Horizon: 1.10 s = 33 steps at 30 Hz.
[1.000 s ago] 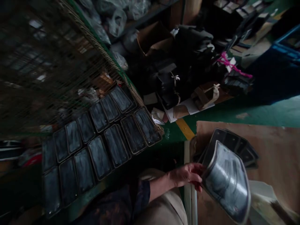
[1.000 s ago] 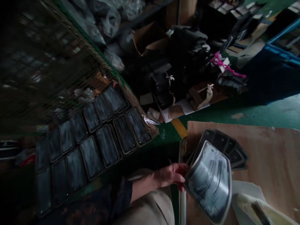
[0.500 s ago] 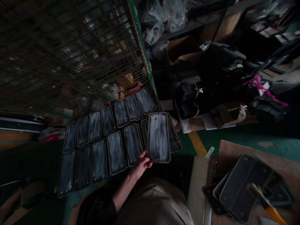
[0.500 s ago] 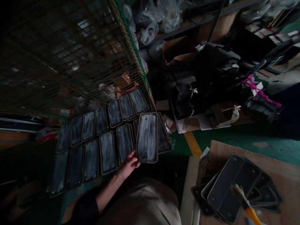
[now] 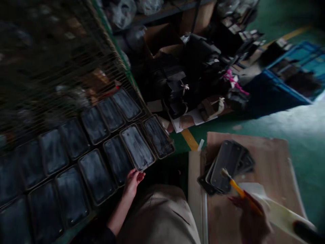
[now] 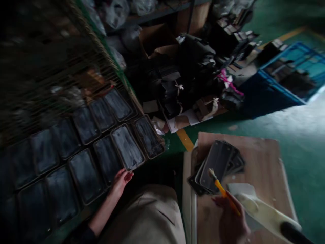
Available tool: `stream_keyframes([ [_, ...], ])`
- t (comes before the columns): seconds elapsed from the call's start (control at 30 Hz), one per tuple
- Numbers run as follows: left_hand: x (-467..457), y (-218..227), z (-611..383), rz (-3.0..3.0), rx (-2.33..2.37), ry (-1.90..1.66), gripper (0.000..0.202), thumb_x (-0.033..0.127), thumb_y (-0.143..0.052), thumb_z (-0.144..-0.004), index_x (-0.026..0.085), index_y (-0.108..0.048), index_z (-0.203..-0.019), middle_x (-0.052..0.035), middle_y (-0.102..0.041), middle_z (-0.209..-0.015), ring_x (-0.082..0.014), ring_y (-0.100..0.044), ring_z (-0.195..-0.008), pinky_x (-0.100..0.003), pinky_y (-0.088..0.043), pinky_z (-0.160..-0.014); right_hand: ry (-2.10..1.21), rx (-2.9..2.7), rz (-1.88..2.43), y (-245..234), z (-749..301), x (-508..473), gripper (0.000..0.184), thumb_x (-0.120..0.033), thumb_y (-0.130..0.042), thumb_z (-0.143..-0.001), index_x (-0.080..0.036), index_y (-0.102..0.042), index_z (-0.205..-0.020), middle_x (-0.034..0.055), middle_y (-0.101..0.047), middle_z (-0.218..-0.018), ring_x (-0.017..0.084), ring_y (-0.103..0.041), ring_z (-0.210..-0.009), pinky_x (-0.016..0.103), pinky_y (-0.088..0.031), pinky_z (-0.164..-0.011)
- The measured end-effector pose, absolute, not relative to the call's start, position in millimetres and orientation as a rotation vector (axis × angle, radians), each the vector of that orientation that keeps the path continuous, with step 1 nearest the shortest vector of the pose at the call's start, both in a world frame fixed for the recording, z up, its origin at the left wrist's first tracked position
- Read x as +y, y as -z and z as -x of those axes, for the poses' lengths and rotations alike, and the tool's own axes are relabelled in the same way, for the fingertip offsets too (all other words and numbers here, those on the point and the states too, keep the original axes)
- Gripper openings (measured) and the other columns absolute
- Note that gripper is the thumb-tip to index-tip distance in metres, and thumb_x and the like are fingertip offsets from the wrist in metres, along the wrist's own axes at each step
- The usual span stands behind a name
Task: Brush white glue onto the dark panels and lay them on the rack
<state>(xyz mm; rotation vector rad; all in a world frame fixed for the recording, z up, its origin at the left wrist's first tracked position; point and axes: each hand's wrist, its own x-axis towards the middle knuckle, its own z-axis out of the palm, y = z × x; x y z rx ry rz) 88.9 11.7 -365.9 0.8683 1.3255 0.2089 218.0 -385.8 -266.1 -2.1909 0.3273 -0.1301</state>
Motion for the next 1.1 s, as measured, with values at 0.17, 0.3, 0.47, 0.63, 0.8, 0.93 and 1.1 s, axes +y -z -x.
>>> stream_keyframes([
  [0.17, -0.5, 383.2, -78.4, -0.921, 1.401, -0.114, 0.023, 0.013, -0.068, -0.067, 0.017, -0.056, -0.086, 0.0009, -0.071, -0.064, -0.0174, -0.071, -0.062, -0.027, -0.056, -0.061, 0.066, 0.384, 2.288, 292.3, -218.2, -430.6, 0.044, -0.053, -0.049, -0.091, -0.017, -0.06, -0.113, 0.0043, -0.071, -0.076, 0.018, -0.068, -0.063, 0.028, -0.056, -0.062],
  [0.3, -40.1, 391.1, -81.1, -1.063, 1.359, 0.152, 0.015, 0.023, -0.07, -0.073, 0.023, -0.06, -0.084, 0.0081, -0.07, -0.063, -0.0144, -0.069, -0.062, -0.025, -0.055, -0.06, 0.078, 0.277, 2.395, 316.3, -242.5, -468.0, 0.038, -0.046, -0.044, -0.095, -0.018, -0.059, -0.116, 0.0041, -0.071, -0.079, 0.017, -0.069, -0.067, 0.029, -0.056, -0.064],
  [0.47, -148.8, 399.9, -146.9, -1.235, 0.846, 0.732, 0.037, 0.046, -0.077, -0.067, 0.017, -0.059, -0.083, 0.0022, -0.063, -0.061, -0.0137, -0.064, -0.052, -0.022, -0.046, -0.046, 0.079, 0.008, 2.552, 334.2, -301.6, -491.9, 0.032, -0.039, -0.044, -0.097, -0.021, -0.061, -0.116, 0.007, -0.073, -0.09, 0.018, -0.069, -0.075, 0.028, -0.053, -0.064],
  [0.63, -263.6, 410.0, -234.6, -1.635, 0.524, 0.861, 0.033, 0.046, -0.07, -0.076, 0.017, -0.056, -0.086, 0.0009, -0.061, -0.065, -0.0143, -0.062, -0.053, -0.021, -0.042, -0.047, 0.135, -0.067, 2.548, 344.7, -340.8, -501.3, 0.03, -0.035, -0.043, -0.098, -0.021, -0.061, -0.116, 0.0078, -0.072, -0.1, 0.017, -0.069, -0.081, 0.027, -0.052, -0.069],
  [0.8, -313.6, 419.5, -275.2, -2.226, 0.393, 0.797, 0.043, 0.042, -0.081, -0.066, 0.017, -0.058, -0.093, -0.0115, -0.067, -0.08, -0.0319, -0.066, -0.092, -0.034, -0.046, -0.075, 0.18, -0.021, 2.478, 351.4, -329.1, -511.1, 0.028, -0.03, -0.043, -0.098, -0.021, -0.059, -0.119, 0.0074, -0.072, -0.1, 0.017, -0.069, -0.086, 0.029, -0.053, -0.074],
  [0.93, -324.6, 423.9, -278.0, -2.321, 0.332, 0.819, 0.039, 0.042, -0.078, -0.07, 0.017, -0.056, -0.092, -0.0167, -0.067, -0.093, -0.0324, -0.066, -0.091, -0.035, -0.045, -0.077, 0.215, 0.071, 2.439, 354.7, -302.8, -520.8, 0.029, -0.028, -0.044, -0.097, -0.022, -0.057, -0.122, 0.0055, -0.072, -0.094, 0.017, -0.07, -0.083, 0.03, -0.055, -0.073],
  [1.1, -318.9, 425.5, -277.6, -2.263, 0.1, 0.788, 0.011, 0.024, -0.064, -0.082, 0.018, -0.055, -0.085, -0.0111, -0.067, -0.088, -0.0248, -0.067, -0.084, -0.03, -0.045, -0.072, 0.195, 0.046, 2.423, 350.5, -287.1, -529.8, 0.029, -0.023, -0.043, -0.097, -0.024, -0.057, -0.122, 0.005, -0.072, -0.096, 0.015, -0.07, -0.081, 0.028, -0.055, -0.071],
])
